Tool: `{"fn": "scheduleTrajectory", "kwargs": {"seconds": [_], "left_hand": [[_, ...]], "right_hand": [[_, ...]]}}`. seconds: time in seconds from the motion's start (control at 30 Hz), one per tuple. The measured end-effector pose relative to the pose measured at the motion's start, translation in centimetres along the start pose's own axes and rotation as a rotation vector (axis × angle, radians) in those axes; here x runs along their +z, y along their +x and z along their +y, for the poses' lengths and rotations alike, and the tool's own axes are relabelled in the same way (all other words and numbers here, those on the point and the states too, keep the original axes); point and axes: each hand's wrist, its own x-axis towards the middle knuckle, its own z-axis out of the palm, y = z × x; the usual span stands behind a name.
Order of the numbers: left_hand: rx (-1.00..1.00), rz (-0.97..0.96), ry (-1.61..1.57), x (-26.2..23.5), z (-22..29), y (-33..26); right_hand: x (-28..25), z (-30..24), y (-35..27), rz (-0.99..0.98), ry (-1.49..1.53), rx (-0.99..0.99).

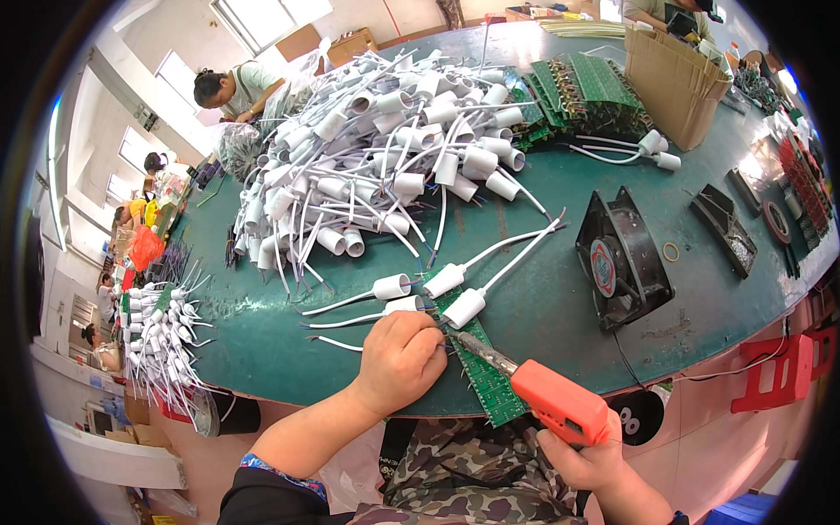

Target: The person solders wires from light sockets onto a green circuit board using a soldering iron.

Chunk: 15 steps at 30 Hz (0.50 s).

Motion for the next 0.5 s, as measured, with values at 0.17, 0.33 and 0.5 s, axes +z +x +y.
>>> {"fn": "scheduleTrajectory", "kwargs": {"seconds": [0.17,0.33,0.5], "left_hand": [[0.005,0.003,-0.001,0.07,-0.03,-0.01],[0.002,-0.003,0.002,0.05,-0.02,0.01],[0.007,0.001,0.001,0.07,-0.01,0.01]], "right_hand": [[-0.46,0.6,-0.39,-0.029,-0.03,-0.019],[-0.64,0.97,-0.5,-0.046,-0.052,-0.041],[-0.34,0.75,-0.47,-0.02,-0.045,-0.032]]}}
